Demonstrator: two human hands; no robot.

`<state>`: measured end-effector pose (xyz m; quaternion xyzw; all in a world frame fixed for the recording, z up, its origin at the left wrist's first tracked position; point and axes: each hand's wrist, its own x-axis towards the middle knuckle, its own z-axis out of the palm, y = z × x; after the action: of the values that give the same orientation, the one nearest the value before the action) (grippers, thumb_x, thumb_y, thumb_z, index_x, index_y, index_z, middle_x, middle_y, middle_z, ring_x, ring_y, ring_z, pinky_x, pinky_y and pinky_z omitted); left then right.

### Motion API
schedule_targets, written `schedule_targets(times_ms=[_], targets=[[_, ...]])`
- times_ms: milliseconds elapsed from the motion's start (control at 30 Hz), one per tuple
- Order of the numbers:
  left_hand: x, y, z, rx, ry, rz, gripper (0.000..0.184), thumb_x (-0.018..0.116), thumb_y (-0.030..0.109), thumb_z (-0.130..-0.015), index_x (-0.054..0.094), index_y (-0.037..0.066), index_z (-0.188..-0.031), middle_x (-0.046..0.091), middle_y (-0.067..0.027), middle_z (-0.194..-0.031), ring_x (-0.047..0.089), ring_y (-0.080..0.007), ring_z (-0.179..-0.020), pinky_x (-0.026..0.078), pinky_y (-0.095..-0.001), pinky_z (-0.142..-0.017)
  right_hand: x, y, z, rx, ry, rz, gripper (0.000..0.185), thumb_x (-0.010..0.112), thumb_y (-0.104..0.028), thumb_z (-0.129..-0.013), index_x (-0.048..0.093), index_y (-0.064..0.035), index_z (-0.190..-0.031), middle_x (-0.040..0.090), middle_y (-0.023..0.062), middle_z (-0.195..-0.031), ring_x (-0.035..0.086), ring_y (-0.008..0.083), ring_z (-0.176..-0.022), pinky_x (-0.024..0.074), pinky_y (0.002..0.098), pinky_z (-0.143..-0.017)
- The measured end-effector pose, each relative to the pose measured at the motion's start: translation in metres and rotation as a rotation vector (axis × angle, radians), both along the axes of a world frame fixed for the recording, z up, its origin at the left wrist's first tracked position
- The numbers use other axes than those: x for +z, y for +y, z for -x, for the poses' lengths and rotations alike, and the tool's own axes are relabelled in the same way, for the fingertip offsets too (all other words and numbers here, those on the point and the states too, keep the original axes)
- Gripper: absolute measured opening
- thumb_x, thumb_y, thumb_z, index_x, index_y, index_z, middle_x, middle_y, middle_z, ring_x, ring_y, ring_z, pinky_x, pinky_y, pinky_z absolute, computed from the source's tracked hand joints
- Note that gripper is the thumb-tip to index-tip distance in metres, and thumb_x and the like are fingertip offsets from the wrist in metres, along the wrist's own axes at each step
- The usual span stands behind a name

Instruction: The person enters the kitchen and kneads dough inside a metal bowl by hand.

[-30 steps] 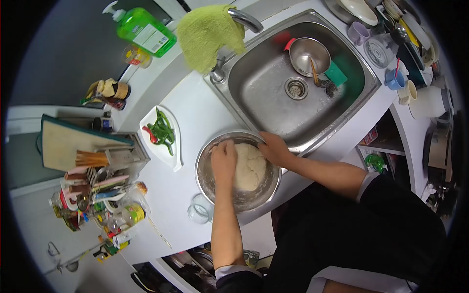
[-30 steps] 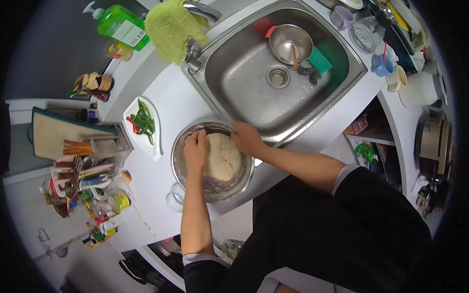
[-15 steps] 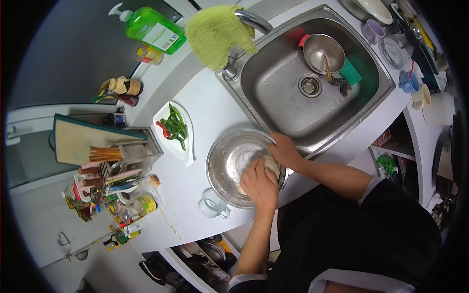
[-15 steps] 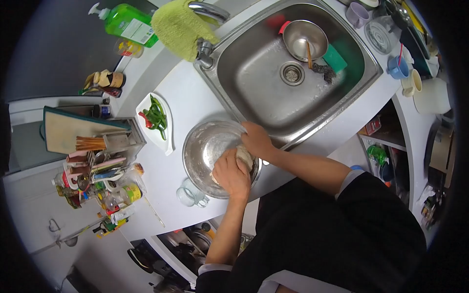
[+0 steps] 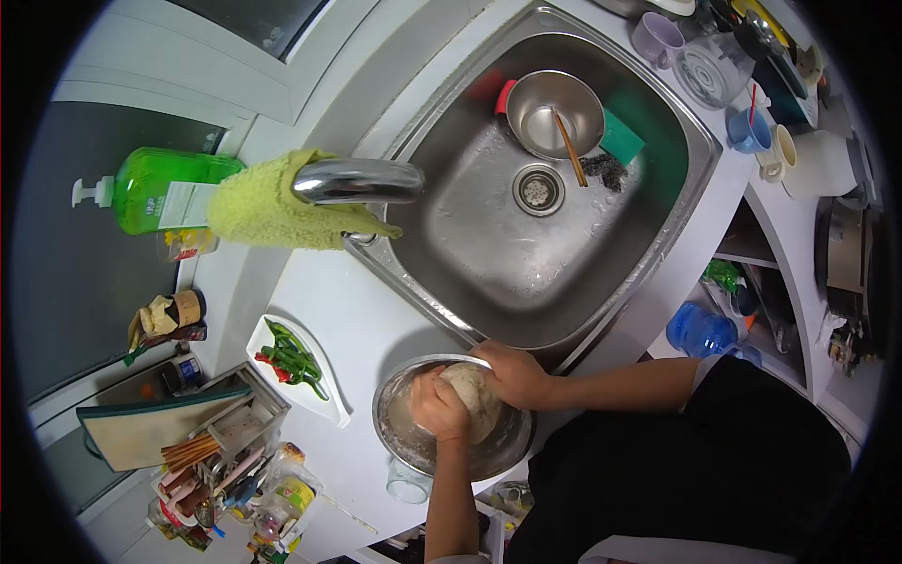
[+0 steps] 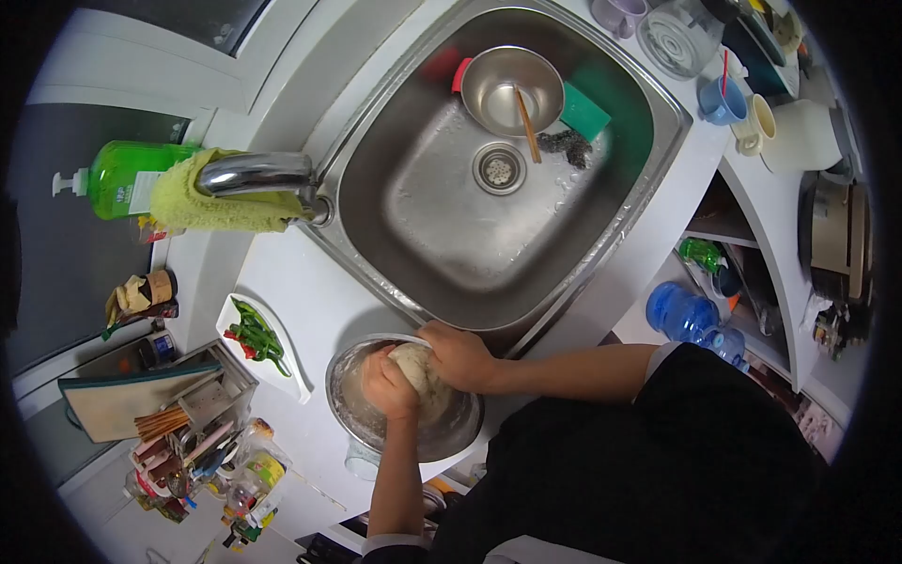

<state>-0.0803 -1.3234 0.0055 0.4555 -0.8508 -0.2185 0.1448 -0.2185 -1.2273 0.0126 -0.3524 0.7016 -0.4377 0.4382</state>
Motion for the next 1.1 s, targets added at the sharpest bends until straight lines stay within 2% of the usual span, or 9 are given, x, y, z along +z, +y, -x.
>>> schedule_targets(times_ms=[133,200,400,500,567,633,733,933,1100], targets=[[-0.007,-0.009,0.001,0.019,-0.024,0.033,0.028,0.046,0.021,-0.089,0.067,0.005,-0.079,0.066,-0.0165,-0.080,0.061,-0.0373,-0.077,0.046,-0.0486,-0.071,-0.006,0.001,-0.008,-0.078,-0.001,0.059,0.033,0.053,-0.004,-0.080,0.058,-0.0001,-0.112,0.059,0.0216,-0.106,0.058,0.0406,-0.101,0.0461,0.0438,-0.090],[-0.002,-0.010,0.006,0.062,-0.097,0.048,0.031,0.045,0.021,-0.090,0.067,0.003,-0.078,0.066,-0.0191,-0.079,0.061,-0.0398,-0.078,0.046,-0.0505,-0.074,-0.018,0.000,-0.014,-0.125,0.119,0.055,0.033,0.053,-0.004,-0.079,0.058,0.0002,-0.112,0.060,0.0220,-0.105,0.058,0.0412,-0.101,0.0461,0.0447,-0.089],[0.025,-0.008,0.009,0.051,-0.074,-0.080,0.036,0.048,0.030,-0.094,0.067,0.000,-0.090,0.066,-0.0211,-0.090,0.062,-0.0403,-0.087,0.047,-0.0499,-0.080,-0.012,-0.004,0.003,-0.054,0.165,0.072,0.033,0.050,-0.011,-0.081,0.059,0.0024,-0.110,0.062,0.0251,-0.101,0.058,0.0429,-0.099,0.0444,0.0494,-0.088],[0.053,0.013,-0.001,0.085,0.116,-0.125,0.039,0.053,0.036,-0.093,0.067,-0.001,-0.099,0.066,-0.0217,-0.095,0.062,-0.0393,-0.091,0.048,-0.0488,-0.080,-0.015,0.000,0.006,0.010,0.246,0.026,0.034,0.050,-0.012,-0.080,0.060,0.0037,-0.109,0.062,0.0262,-0.103,0.057,0.0433,-0.100,0.0441,0.0496,-0.089],[0.085,0.032,0.003,0.048,-0.112,-0.224,0.041,0.057,0.036,-0.091,0.068,-0.001,-0.103,0.066,-0.0217,-0.095,0.062,-0.0389,-0.092,0.048,-0.0463,-0.083,-0.024,0.002,-0.002,-0.020,0.245,0.103,0.035,0.050,-0.012,-0.080,0.059,0.0052,-0.109,0.061,0.0278,-0.105,0.057,0.0440,-0.101,0.0439,0.0492,-0.091],[0.085,0.058,0.004,0.030,-0.140,-0.122,0.034,0.061,0.031,-0.089,0.069,0.000,-0.099,0.064,-0.0186,-0.090,0.060,-0.0360,-0.086,0.046,-0.0449,-0.078,-0.021,0.002,-0.002,-0.086,0.244,0.100,0.038,0.050,-0.011,-0.079,0.059,0.0068,-0.111,0.061,0.0290,-0.108,0.057,0.0443,-0.102,0.0435,0.0484,-0.093],[0.081,0.093,0.003,0.088,-0.041,0.228,0.015,0.067,0.019,-0.079,0.064,0.006,-0.084,0.061,-0.0130,-0.096,0.055,-0.0321,-0.093,0.043,-0.0434,-0.077,-0.018,0.000,0.001,-0.054,0.202,0.082,0.040,0.049,-0.011,-0.079,0.058,0.0069,-0.115,0.061,0.0290,-0.108,0.057,0.0439,-0.104,0.0432,0.0476,-0.094],[0.049,0.091,-0.004,-0.008,-0.031,0.267,0.022,0.060,0.024,-0.083,0.063,0.008,-0.098,0.060,-0.0123,-0.099,0.055,-0.0333,-0.093,0.041,-0.0445,-0.078,-0.015,0.001,0.000,-0.046,0.139,0.026,0.040,0.050,-0.011,-0.080,0.058,0.0067,-0.115,0.060,0.0272,-0.111,0.056,0.0428,-0.106,0.0431,0.0472,-0.094],[0.037,0.052,0.006,-0.055,-0.065,0.125,0.021,0.056,0.024,-0.084,0.065,0.008,-0.095,0.060,-0.0126,-0.097,0.055,-0.0344,-0.092,0.041,-0.0447,-0.079,-0.009,0.002,0.002,-0.057,0.116,0.001,0.037,0.051,-0.008,-0.080,0.058,0.0059,-0.114,0.060,0.0249,-0.110,0.056,0.0422,-0.104,0.0436,0.0462,-0.093]])
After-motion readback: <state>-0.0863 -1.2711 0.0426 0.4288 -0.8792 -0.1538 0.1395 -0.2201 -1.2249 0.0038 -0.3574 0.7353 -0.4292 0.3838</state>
